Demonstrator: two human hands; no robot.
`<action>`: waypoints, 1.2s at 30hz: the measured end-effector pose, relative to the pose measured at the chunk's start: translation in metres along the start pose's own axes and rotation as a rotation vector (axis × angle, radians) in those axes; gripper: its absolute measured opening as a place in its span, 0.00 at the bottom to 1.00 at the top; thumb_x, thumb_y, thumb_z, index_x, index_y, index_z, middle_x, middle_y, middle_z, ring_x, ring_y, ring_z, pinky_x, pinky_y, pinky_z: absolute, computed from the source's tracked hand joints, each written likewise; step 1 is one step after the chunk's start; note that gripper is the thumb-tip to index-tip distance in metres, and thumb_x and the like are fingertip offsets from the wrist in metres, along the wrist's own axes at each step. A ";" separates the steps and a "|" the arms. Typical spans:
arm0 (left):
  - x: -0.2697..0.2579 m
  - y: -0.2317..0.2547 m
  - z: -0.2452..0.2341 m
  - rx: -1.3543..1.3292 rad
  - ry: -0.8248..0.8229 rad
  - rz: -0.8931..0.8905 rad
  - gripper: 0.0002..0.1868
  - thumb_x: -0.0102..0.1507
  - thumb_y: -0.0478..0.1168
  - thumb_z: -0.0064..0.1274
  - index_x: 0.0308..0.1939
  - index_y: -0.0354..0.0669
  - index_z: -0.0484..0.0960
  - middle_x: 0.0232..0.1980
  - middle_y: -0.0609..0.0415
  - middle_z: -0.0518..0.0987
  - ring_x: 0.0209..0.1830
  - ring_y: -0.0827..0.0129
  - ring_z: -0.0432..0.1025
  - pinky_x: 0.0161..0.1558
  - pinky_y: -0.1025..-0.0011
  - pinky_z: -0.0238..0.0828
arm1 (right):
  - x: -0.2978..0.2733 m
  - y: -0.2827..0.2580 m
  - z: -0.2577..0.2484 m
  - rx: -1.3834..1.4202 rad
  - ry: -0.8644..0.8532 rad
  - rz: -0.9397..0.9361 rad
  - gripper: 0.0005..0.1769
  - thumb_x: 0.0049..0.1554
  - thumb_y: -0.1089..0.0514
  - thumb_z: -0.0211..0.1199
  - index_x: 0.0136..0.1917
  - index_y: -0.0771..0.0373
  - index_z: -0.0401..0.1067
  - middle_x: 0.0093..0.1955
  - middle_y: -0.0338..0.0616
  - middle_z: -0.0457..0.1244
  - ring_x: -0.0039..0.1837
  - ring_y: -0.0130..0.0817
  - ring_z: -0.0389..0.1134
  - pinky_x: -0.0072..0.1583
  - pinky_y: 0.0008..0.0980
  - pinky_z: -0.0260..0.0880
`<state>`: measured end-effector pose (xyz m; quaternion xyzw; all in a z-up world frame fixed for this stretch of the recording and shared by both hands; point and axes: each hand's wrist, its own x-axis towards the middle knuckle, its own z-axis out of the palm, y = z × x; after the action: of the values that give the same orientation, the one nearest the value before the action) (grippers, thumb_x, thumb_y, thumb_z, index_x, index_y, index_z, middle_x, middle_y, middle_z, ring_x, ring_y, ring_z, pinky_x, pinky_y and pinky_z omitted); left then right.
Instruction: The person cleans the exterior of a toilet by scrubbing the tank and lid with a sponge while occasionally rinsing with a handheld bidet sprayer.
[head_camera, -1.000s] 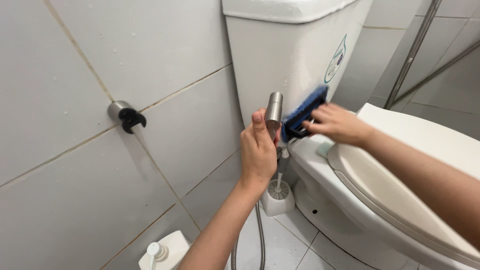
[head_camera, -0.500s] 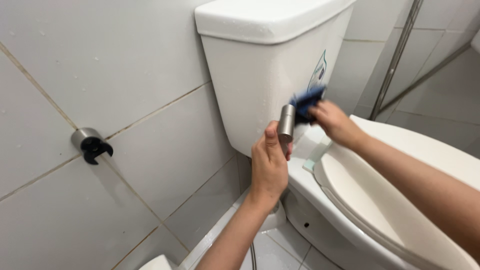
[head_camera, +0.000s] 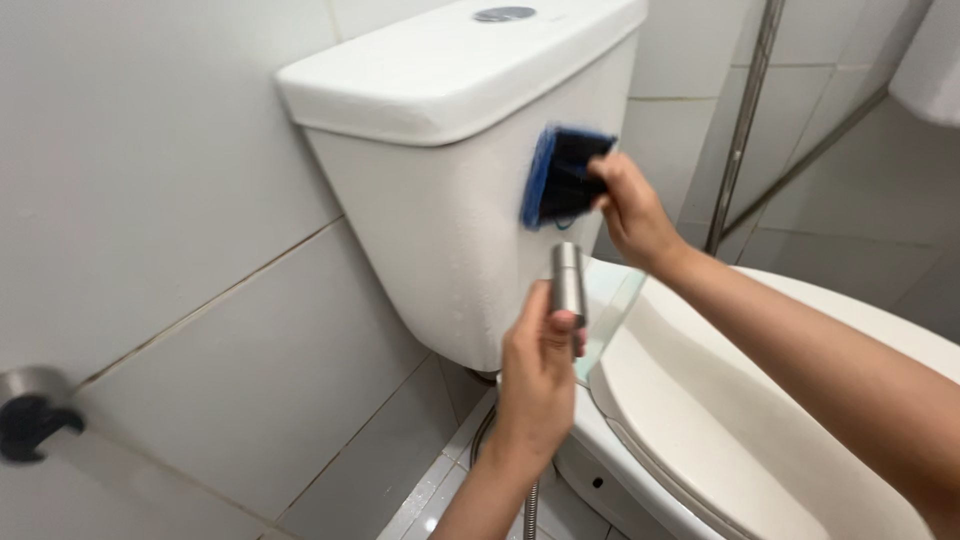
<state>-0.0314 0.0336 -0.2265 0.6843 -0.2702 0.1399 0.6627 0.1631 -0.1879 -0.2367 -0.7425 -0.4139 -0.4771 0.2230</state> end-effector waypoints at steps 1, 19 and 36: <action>0.000 -0.002 0.000 -0.013 0.006 -0.052 0.41 0.64 0.77 0.22 0.39 0.42 0.69 0.27 0.62 0.69 0.25 0.77 0.65 0.25 0.76 0.64 | 0.001 0.018 0.003 0.019 0.078 0.191 0.15 0.69 0.61 0.49 0.68 0.65 0.62 0.46 0.48 0.59 0.49 0.43 0.63 0.55 0.40 0.67; 0.002 -0.015 0.001 -0.001 0.087 0.034 0.40 0.68 0.76 0.21 0.33 0.44 0.68 0.23 0.60 0.66 0.23 0.78 0.62 0.27 0.76 0.60 | -0.020 -0.026 0.025 0.310 0.170 0.557 0.18 0.73 0.51 0.39 0.68 0.63 0.58 0.40 0.36 0.55 0.41 0.25 0.56 0.45 0.27 0.60; -0.031 0.007 -0.044 -0.019 0.036 0.017 0.38 0.67 0.75 0.24 0.35 0.44 0.69 0.23 0.62 0.68 0.23 0.78 0.65 0.25 0.77 0.64 | -0.038 -0.158 0.063 0.497 0.204 0.895 0.18 0.71 0.49 0.36 0.69 0.58 0.54 0.45 0.39 0.59 0.43 0.27 0.63 0.43 0.29 0.68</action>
<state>-0.0525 0.0831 -0.2342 0.6730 -0.2653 0.1550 0.6728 0.0578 -0.0694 -0.3083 -0.7211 -0.1329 -0.2925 0.6138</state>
